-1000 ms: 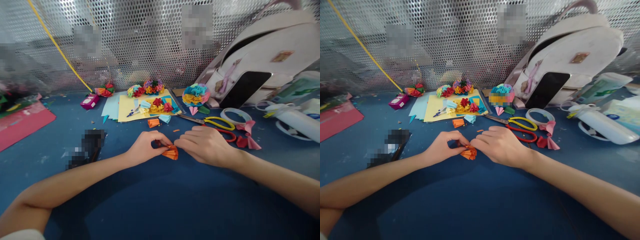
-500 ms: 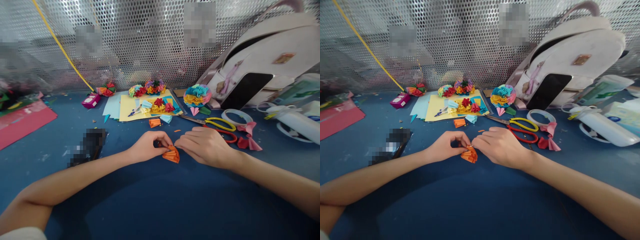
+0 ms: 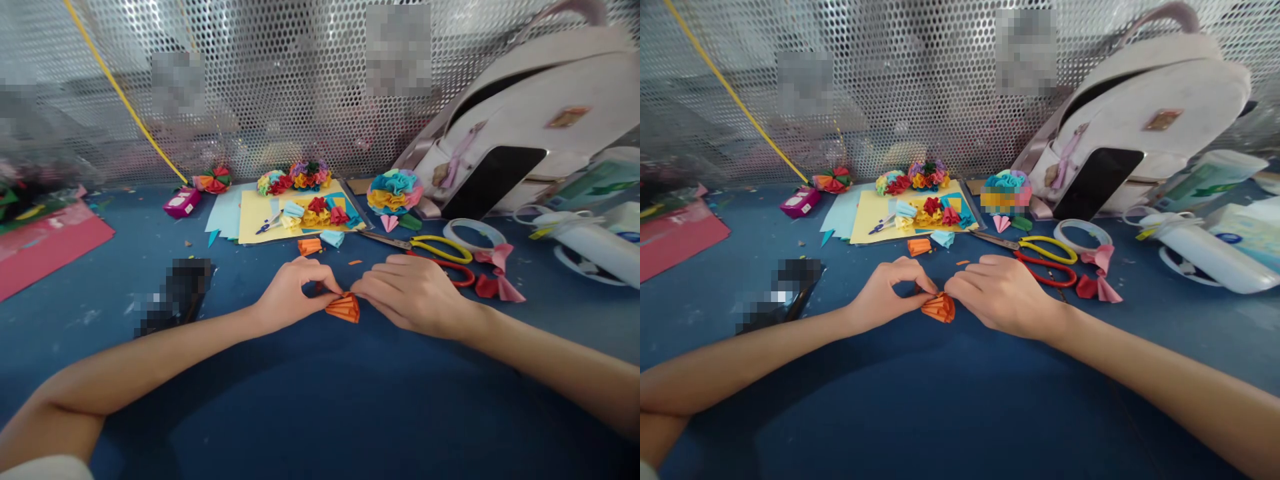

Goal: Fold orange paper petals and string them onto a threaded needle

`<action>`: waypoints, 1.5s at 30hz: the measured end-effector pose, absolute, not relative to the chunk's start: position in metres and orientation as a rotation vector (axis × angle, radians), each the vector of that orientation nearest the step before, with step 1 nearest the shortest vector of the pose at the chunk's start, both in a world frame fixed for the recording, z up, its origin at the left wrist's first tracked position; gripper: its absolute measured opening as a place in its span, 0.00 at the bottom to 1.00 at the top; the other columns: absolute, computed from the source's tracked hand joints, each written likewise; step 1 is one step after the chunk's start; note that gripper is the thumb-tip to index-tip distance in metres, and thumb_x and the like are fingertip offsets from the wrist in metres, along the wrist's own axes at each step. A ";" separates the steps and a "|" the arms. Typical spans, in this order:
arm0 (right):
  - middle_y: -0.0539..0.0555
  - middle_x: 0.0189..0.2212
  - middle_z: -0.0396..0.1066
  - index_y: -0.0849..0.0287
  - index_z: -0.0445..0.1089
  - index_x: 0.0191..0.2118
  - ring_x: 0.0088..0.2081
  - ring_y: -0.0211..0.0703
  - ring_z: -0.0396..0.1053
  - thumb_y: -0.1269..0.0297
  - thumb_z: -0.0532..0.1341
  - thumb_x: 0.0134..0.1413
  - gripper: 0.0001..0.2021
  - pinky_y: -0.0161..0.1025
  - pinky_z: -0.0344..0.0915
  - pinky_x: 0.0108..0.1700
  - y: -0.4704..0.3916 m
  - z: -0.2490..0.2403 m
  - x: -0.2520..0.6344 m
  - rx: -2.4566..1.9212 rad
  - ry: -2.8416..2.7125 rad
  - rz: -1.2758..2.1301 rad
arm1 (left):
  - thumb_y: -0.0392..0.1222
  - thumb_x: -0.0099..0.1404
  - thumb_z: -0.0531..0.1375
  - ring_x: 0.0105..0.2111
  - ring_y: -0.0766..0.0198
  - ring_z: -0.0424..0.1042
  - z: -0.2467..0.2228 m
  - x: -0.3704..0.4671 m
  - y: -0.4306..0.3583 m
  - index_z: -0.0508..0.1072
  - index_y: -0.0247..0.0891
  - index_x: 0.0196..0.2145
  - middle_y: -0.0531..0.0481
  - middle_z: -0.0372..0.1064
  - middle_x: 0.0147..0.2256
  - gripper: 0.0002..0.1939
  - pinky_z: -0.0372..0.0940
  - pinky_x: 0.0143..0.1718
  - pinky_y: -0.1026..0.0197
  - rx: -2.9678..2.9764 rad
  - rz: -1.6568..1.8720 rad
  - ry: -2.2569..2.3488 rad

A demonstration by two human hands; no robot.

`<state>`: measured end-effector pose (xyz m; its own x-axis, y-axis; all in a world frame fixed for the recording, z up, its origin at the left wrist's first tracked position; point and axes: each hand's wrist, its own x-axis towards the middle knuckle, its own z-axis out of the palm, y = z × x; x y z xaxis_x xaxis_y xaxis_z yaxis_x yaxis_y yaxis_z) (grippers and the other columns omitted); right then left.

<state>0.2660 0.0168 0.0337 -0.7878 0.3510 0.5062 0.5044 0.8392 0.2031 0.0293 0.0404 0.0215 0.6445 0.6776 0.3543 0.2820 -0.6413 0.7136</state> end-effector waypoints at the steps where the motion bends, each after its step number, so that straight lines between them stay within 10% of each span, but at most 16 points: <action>1: 0.50 0.23 0.68 0.60 0.70 0.35 0.26 0.39 0.63 0.72 0.51 0.70 0.14 0.38 0.53 0.32 0.017 0.034 0.266 -0.628 -2.559 -0.464 | 0.32 0.64 0.66 0.33 0.65 0.74 0.021 0.029 0.041 0.78 0.37 0.30 0.52 0.79 0.31 0.04 0.62 0.42 0.60 2.231 0.831 0.735; 45: 0.49 0.24 0.67 0.60 0.69 0.35 0.26 0.39 0.61 0.71 0.52 0.72 0.13 0.39 0.52 0.32 0.007 0.038 0.260 -0.639 -2.589 -0.472 | 0.31 0.62 0.65 0.32 0.63 0.73 0.028 0.034 0.037 0.81 0.39 0.31 0.52 0.78 0.30 0.06 0.64 0.40 0.61 2.127 0.604 0.837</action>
<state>0.2602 0.0072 0.0377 -0.8016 0.3568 0.4797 0.5032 0.8359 0.2191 0.0338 0.0374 0.0277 0.6734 0.7248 0.1455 0.3664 -0.4982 0.7858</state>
